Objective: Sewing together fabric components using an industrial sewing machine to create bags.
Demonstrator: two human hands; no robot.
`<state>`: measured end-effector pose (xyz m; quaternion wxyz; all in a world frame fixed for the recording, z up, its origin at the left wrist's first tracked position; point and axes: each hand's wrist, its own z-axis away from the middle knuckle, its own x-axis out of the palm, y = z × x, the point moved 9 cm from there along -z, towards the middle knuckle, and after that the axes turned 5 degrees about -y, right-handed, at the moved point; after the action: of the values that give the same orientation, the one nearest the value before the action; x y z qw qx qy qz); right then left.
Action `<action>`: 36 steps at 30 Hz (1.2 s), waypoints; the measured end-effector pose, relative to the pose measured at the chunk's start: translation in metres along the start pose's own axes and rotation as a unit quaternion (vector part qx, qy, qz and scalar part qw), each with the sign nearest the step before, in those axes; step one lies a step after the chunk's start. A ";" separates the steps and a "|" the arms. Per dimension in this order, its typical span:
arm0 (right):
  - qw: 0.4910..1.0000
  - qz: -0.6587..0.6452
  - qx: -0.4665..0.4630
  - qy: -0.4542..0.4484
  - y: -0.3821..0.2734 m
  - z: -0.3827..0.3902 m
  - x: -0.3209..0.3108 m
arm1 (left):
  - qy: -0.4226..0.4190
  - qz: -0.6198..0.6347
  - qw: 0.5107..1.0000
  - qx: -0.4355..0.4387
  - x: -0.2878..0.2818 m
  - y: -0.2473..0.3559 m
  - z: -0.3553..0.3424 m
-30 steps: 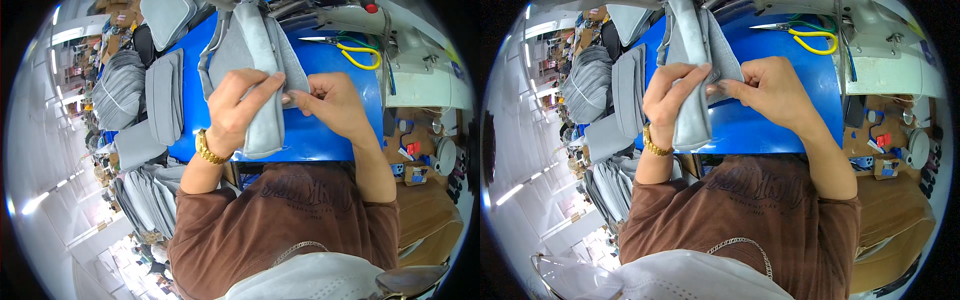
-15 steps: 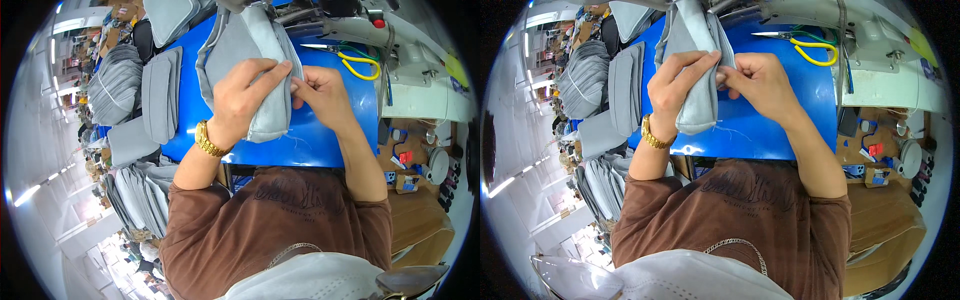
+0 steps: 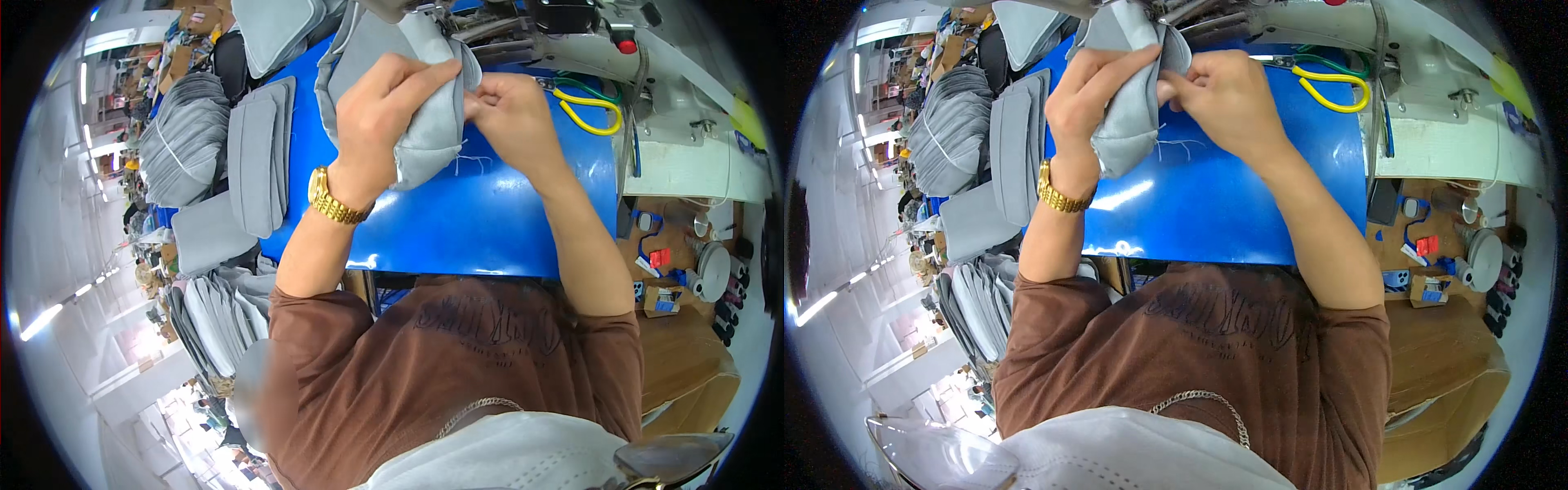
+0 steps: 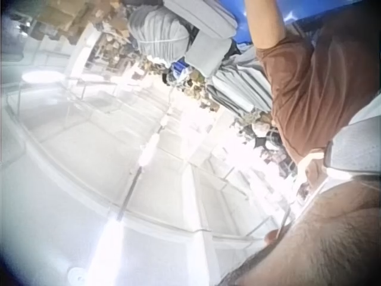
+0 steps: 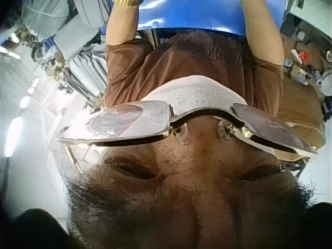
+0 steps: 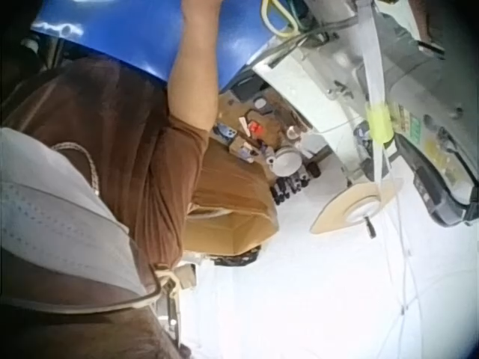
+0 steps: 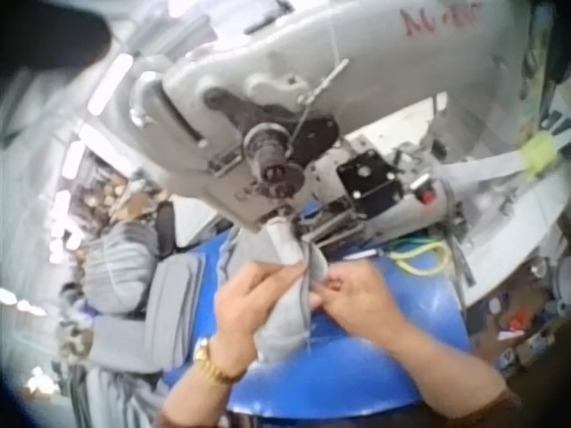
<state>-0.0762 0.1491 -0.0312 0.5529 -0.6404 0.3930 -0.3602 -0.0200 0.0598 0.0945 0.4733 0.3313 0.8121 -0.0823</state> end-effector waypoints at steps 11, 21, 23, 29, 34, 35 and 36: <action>0.989 -0.130 -0.067 0.036 0.019 -0.004 0.019 | -0.007 0.012 1.000 -0.020 0.009 -0.005 0.001; 0.989 -0.131 -0.066 -0.010 0.000 -0.010 0.002 | 0.034 0.002 0.999 0.011 0.005 0.003 0.003; 0.994 -0.088 -0.057 -0.003 -0.006 -0.010 -0.006 | 0.055 -0.009 0.998 0.012 0.004 0.001 0.002; 0.994 0.092 -0.050 -0.020 -0.020 0.002 -0.004 | 0.056 -0.020 0.998 -0.006 0.005 -0.002 0.006; 0.995 -0.076 0.045 -0.051 -0.003 0.011 0.001 | 0.046 -0.001 0.999 -0.012 0.010 0.000 0.008; 0.995 -0.084 0.023 -0.057 -0.008 0.009 -0.002 | 0.052 -0.015 0.998 -0.013 0.010 -0.001 0.007; 0.995 -0.070 -0.001 -0.065 -0.014 0.007 -0.005 | 0.057 -0.029 0.998 -0.012 0.010 -0.001 0.006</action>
<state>-0.0706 0.1581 -0.0184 0.5500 -0.6887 0.3106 -0.3560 -0.0197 0.0611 0.0831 0.4273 0.3065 0.8479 -0.0675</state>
